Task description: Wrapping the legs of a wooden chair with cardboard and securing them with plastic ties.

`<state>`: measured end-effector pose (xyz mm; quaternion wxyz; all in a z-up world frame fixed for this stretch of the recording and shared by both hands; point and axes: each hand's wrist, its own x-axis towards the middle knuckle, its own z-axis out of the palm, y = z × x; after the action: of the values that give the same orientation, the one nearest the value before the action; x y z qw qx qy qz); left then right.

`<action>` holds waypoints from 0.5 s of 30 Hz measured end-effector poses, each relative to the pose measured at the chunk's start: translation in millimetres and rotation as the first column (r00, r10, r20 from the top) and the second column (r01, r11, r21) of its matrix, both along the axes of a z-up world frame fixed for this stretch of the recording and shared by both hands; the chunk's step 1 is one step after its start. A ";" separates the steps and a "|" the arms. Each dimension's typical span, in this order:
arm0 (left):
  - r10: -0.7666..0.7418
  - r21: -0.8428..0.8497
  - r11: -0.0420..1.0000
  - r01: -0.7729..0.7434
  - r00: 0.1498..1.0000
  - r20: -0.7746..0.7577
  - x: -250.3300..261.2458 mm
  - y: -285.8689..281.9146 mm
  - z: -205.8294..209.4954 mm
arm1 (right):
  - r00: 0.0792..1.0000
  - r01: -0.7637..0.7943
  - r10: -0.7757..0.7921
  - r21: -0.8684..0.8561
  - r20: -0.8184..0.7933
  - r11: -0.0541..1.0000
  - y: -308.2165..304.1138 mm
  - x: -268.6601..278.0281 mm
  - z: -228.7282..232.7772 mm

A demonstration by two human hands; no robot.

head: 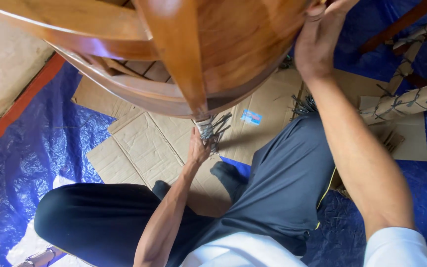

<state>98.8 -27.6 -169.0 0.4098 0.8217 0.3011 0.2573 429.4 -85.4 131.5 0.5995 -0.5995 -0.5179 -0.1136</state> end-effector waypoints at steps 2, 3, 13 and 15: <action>-0.002 0.016 1.000 0.001 1.000 0.025 -6.2 4.4 0.5 | 0.997 0.004 -0.007 0.039 0.072 0.999 -2.8 -10.2 -3.1; -0.005 0.031 1.000 0.003 0.998 0.055 -8.7 5.7 0.3 | 0.989 0.002 -0.013 0.075 0.148 0.997 -5.6 -15.2 -4.7; 0.068 -0.105 0.992 -0.067 0.998 0.007 9.5 -15.1 -2.5 | 1.000 0.005 -0.005 0.051 -0.002 0.999 -14.8 46.1 -61.4; 0.112 -0.130 0.984 -0.126 0.987 -0.112 26.5 -24.1 -4.5 | 0.993 -0.086 0.088 0.027 -0.083 0.996 -22.6 76.1 -76.1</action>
<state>125.4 -51.7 -173.5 0.4326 0.7846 0.3875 0.2170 505.5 -107.9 55.4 0.6322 -0.5736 -0.5165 -0.0678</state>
